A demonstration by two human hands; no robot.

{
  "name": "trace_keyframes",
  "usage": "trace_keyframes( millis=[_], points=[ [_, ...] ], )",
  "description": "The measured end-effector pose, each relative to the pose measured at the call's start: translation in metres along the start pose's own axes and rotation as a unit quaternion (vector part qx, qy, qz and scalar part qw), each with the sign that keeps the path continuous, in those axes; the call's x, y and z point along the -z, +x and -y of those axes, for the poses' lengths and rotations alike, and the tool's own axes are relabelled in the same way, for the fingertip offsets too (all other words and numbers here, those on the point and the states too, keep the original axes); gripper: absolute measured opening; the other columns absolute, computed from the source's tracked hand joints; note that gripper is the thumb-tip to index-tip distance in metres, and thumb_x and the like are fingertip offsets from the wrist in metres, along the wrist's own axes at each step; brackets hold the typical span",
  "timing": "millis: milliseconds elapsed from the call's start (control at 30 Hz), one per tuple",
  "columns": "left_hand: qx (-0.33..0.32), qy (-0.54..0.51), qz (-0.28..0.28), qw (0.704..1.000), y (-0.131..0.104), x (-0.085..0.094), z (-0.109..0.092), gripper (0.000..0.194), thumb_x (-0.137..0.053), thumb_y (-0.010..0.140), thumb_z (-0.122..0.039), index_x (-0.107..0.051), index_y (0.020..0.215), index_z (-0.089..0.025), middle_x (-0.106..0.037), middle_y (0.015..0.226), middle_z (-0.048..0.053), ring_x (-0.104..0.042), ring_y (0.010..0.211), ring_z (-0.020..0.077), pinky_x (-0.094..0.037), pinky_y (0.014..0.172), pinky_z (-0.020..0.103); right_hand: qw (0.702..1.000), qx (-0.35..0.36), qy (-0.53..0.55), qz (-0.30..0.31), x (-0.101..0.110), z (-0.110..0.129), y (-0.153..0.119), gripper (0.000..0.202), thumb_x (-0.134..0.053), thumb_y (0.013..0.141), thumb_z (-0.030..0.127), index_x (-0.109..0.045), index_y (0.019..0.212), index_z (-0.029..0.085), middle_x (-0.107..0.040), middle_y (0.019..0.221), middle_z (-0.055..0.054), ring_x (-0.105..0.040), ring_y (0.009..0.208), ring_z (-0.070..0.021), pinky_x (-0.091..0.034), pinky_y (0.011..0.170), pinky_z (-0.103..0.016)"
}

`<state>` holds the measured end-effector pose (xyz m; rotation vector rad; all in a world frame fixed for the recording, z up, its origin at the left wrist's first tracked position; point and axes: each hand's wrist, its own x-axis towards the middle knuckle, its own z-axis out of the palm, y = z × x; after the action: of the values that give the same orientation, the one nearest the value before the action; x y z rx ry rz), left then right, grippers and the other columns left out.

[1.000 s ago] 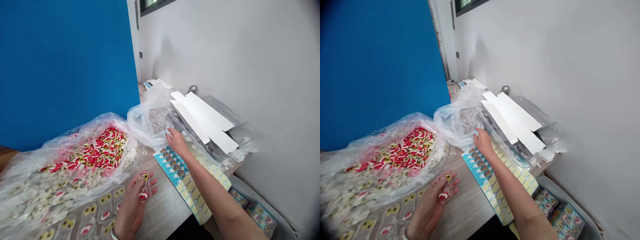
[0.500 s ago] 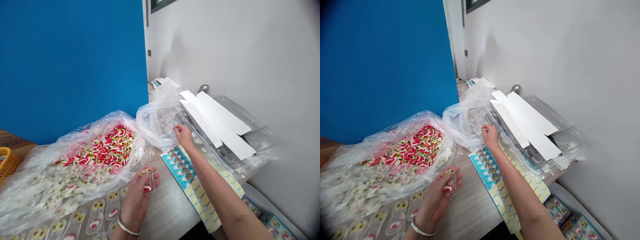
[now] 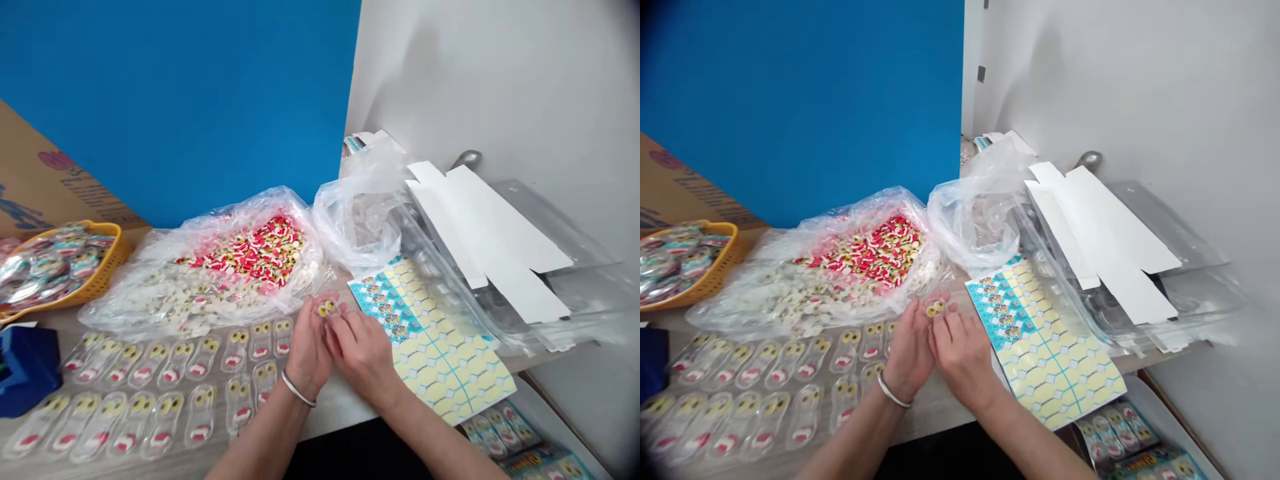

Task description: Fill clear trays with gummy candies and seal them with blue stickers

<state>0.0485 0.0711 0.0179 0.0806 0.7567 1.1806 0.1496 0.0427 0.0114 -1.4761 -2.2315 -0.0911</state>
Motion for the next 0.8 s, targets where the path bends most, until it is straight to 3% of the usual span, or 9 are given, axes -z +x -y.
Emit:
trace_keyframes(
  millis=[200,300,367,433,500,533,600,667,800],
  points=[
    [-0.014,0.034,0.000,0.999,-0.010,0.015,0.002,0.030,-0.067,0.080,-0.024,-0.063,0.109,-0.020,-0.069,0.119,0.007,-0.066,0.109,0.0217,-0.050,0.095,0.034,0.978,-0.052,0.201,0.020,0.018,0.019,-0.013,0.021,-0.050,0.095,0.027,-0.065,0.108,0.020,-0.067,0.094,-0.010,-0.063,0.086,-0.0238,-0.052,0.075,-0.039],
    [-0.030,0.046,0.017,0.998,-0.016,0.021,-0.002,0.032,-0.068,0.079,-0.018,-0.063,0.110,-0.018,-0.068,0.122,0.010,-0.064,0.112,0.0239,-0.050,0.093,0.035,0.939,-0.159,0.303,0.015,0.019,0.013,-0.014,0.013,-0.055,0.092,0.029,-0.062,0.101,0.023,-0.065,0.089,-0.005,-0.061,0.078,-0.0186,-0.051,0.070,-0.033],
    [-0.027,0.057,0.037,0.997,-0.020,0.023,-0.002,0.033,-0.069,0.079,-0.019,-0.064,0.111,-0.016,-0.067,0.123,0.013,-0.063,0.113,0.0251,-0.050,0.092,0.035,0.887,-0.238,0.395,0.022,0.012,0.009,-0.014,0.017,-0.060,0.088,0.033,-0.059,0.101,0.022,-0.066,0.087,-0.004,-0.062,0.075,-0.0175,-0.051,0.066,-0.031],
    [-0.010,0.076,0.052,0.996,-0.025,0.027,0.000,0.038,-0.068,0.081,-0.021,-0.063,0.118,-0.017,-0.065,0.127,0.014,-0.063,0.113,0.0259,-0.050,0.092,0.036,0.806,-0.282,0.516,0.068,0.002,0.008,-0.015,0.022,-0.063,0.085,0.038,-0.056,0.098,0.021,-0.066,0.083,-0.002,-0.062,0.071,-0.0165,-0.049,0.060,-0.028],
    [-0.015,0.109,0.033,0.993,-0.030,0.035,0.004,0.045,-0.068,0.082,-0.022,-0.059,0.125,-0.019,-0.061,0.134,0.014,-0.062,0.115,0.0255,-0.049,0.093,0.036,0.729,-0.307,0.601,0.114,-0.009,0.005,-0.019,0.026,-0.064,0.082,0.043,-0.054,0.093,0.021,-0.064,0.076,0.000,-0.061,0.064,-0.0151,-0.046,0.054,-0.025],
    [-0.035,0.134,0.010,0.990,-0.033,0.041,0.005,0.048,-0.069,0.081,-0.022,-0.057,0.128,-0.021,-0.060,0.135,0.013,-0.061,0.117,0.0245,-0.048,0.094,0.035,0.709,-0.322,0.615,0.126,-0.015,0.002,-0.022,0.028,-0.065,0.081,0.044,-0.054,0.091,0.021,-0.063,0.072,0.001,-0.060,0.061,-0.0143,-0.045,0.052,-0.024],
    [-0.110,0.208,-0.048,0.971,-0.038,0.057,0.003,0.052,-0.071,0.080,-0.020,-0.057,0.130,-0.024,-0.061,0.133,0.011,-0.060,0.117,0.0222,-0.046,0.097,0.034,0.708,-0.353,0.598,0.130,-0.026,-0.007,-0.027,0.029,-0.068,0.078,0.043,-0.054,0.090,0.021,-0.063,0.069,0.003,-0.059,0.056,-0.0138,-0.043,0.050,-0.024],
    [-0.199,0.314,-0.095,0.923,-0.042,0.074,-0.005,0.045,-0.072,0.078,-0.019,-0.063,0.122,-0.024,-0.065,0.125,0.010,-0.060,0.114,0.0216,-0.042,0.101,0.033,0.740,-0.370,0.547,0.129,-0.038,-0.018,-0.028,0.025,-0.066,0.078,0.038,-0.055,0.090,0.020,-0.063,0.067,0.002,-0.059,0.055,-0.0145,-0.042,0.049,-0.024],
    [-0.311,0.556,-0.101,0.764,-0.048,0.094,-0.027,0.023,-0.070,0.079,-0.020,-0.073,0.101,-0.024,-0.069,0.109,0.010,-0.056,0.112,0.0272,-0.035,0.107,0.038,0.816,-0.342,0.440,0.154,-0.061,-0.024,-0.012,0.014,-0.059,0.081,0.023,-0.056,0.094,0.018,-0.063,0.065,0.002,-0.060,0.057,-0.0151,-0.042,0.053,-0.024]
  ],
)
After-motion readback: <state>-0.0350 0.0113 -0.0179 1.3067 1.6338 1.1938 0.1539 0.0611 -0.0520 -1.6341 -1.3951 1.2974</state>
